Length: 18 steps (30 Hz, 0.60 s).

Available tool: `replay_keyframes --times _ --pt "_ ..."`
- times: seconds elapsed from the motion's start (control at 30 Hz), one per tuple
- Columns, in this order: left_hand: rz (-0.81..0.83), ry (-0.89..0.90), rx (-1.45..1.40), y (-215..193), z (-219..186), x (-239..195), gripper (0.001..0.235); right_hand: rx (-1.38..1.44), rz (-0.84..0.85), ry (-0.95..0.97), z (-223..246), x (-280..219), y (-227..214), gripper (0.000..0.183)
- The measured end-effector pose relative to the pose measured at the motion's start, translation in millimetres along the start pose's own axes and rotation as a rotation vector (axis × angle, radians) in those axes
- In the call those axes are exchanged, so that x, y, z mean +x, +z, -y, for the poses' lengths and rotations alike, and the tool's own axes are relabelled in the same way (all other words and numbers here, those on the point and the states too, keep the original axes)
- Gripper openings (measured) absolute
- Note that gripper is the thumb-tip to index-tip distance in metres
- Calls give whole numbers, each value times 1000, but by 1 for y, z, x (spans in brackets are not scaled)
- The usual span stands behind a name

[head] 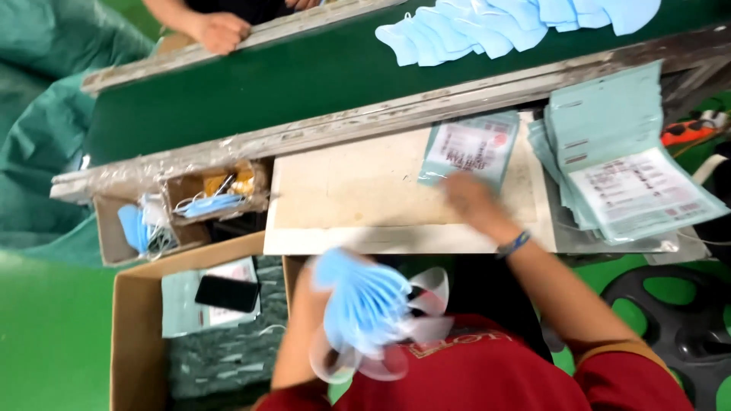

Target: Packing individual or small groups of masks into plastic sleeves on a conveyor belt system.

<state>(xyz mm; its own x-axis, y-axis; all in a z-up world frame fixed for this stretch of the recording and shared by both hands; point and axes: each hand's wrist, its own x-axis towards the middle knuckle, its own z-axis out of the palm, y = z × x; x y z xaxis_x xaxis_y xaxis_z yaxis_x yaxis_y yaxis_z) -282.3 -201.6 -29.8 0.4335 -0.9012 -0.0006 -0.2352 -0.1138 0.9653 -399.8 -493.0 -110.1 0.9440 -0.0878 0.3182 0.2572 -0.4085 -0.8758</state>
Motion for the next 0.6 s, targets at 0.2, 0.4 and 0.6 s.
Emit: replay_keyframes --times 0.2,0.4,0.6 --pt "234 -9 519 -28 -39 47 44 -743 -208 232 -4 3 -12 15" --pt "447 124 468 41 16 121 99 -896 -73 28 33 9 -15 18" --pt "586 41 604 64 45 126 81 -950 -59 113 3 15 -14 6"
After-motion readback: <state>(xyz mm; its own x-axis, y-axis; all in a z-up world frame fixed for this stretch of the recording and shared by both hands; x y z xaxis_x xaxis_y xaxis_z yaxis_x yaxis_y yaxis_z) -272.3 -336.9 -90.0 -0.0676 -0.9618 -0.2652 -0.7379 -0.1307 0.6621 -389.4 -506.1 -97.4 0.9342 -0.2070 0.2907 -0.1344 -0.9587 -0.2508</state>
